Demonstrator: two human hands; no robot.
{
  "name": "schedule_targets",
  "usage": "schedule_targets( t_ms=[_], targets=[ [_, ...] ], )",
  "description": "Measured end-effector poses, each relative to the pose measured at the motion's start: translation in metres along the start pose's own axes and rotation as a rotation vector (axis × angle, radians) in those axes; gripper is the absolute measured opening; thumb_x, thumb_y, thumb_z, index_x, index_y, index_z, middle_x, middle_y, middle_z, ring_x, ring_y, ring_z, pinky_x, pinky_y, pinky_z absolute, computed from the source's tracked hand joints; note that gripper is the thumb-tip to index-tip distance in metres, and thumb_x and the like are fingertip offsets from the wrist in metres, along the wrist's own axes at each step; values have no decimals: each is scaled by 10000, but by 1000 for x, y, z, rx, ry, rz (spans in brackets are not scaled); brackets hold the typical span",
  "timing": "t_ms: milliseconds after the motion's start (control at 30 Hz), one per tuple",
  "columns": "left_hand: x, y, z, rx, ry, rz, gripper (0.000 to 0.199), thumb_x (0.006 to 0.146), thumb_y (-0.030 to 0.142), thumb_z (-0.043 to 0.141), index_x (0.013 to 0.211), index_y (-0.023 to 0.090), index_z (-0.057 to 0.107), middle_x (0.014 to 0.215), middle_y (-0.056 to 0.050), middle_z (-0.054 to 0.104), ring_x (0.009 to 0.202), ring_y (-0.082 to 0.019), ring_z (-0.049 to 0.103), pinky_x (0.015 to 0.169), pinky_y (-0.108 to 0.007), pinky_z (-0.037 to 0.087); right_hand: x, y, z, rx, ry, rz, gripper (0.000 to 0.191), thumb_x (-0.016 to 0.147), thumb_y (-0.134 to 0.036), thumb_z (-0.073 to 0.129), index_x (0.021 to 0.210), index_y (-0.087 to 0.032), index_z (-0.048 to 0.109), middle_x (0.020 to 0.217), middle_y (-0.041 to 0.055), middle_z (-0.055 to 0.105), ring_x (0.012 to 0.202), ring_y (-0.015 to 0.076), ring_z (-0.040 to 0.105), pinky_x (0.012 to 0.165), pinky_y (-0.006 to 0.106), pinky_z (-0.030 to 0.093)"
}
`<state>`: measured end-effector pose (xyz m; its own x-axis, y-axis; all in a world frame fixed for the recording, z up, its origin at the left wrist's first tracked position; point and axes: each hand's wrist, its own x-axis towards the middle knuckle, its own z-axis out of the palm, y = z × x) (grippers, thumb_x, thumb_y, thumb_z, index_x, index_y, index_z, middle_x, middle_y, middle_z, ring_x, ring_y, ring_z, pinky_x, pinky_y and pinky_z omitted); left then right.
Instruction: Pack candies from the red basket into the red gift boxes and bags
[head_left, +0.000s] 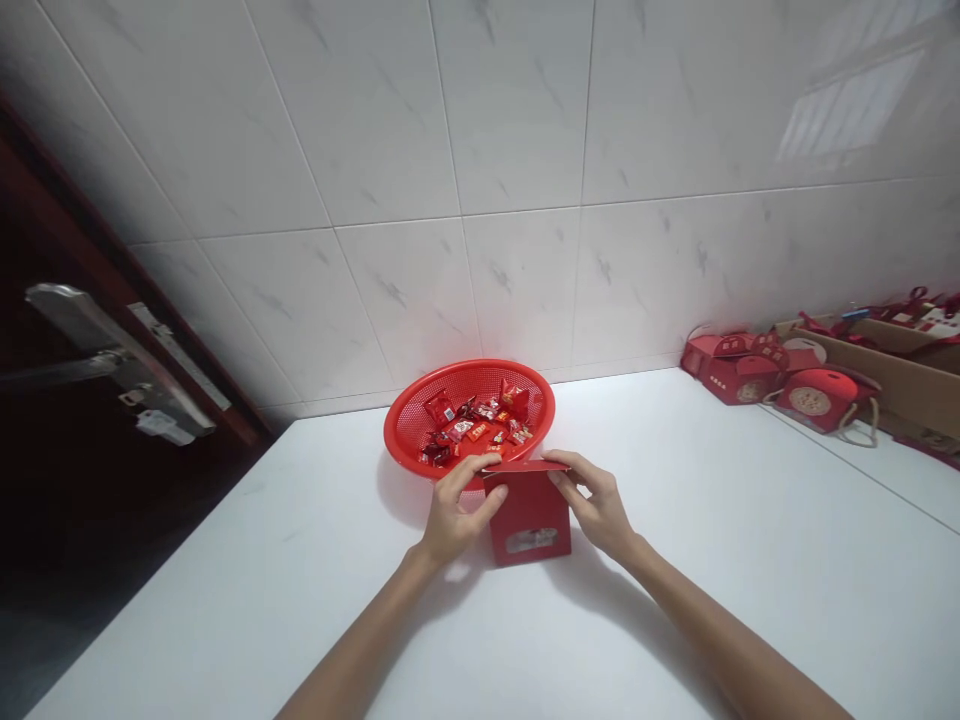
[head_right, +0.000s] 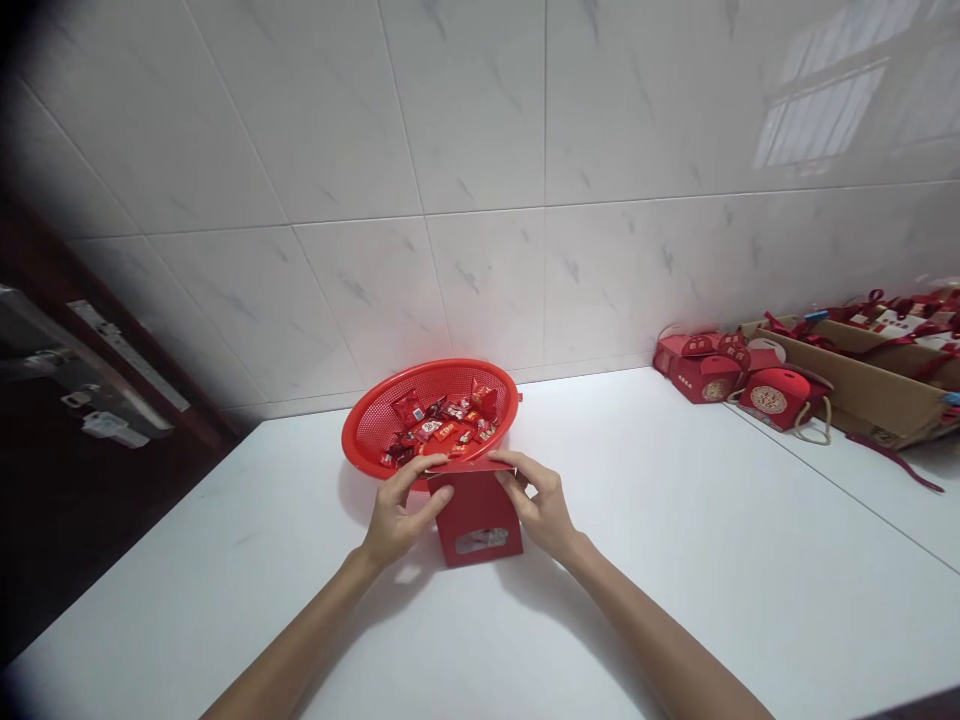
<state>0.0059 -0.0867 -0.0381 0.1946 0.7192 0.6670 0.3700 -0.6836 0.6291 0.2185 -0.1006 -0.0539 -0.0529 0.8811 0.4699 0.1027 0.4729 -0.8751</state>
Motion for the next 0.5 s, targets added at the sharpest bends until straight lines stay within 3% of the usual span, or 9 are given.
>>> schedule_targets(
  t_ms=[167, 300, 400, 500],
  targets=[
    [0, 1, -1, -27, -19, 34, 134, 895, 220, 623, 1004, 216, 700, 957, -54, 751, 897, -198, 714, 821, -318, 584, -5, 3, 1, -63, -9, -122, 307, 971, -345, 513, 1210, -289, 696, 1119, 90, 735, 946, 235, 689, 760, 370, 566],
    [1, -1, 1, -45, 5, 98, 88, 888, 180, 635, 917, 207, 714, 900, -53, 746, 839, -185, 707, 772, -306, 587, -7, 6, 2, -124, -3, -239, 386, 935, -317, 599, 1317, -286, 644, 1205, 103, 712, 988, 233, 690, 716, 340, 573],
    [-1, -6, 3, -35, 50, 171, 89, 887, 167, 645, 915, 199, 724, 887, -55, 752, 821, -177, 710, 759, -296, 588, -8, 9, 5, -103, 63, -304, 331, 965, -299, 557, 1270, -282, 683, 1188, 89, 731, 1050, 229, 693, 808, 348, 580],
    [-1, -10, 2, -22, 52, 237, 110, 871, 145, 653, 936, 193, 728, 866, -51, 752, 794, -166, 704, 735, -278, 583, -8, 11, 10, -89, 146, -291, 274, 973, -267, 549, 1173, -289, 735, 1083, 60, 766, 942, 197, 713, 774, 317, 578]
  ],
)
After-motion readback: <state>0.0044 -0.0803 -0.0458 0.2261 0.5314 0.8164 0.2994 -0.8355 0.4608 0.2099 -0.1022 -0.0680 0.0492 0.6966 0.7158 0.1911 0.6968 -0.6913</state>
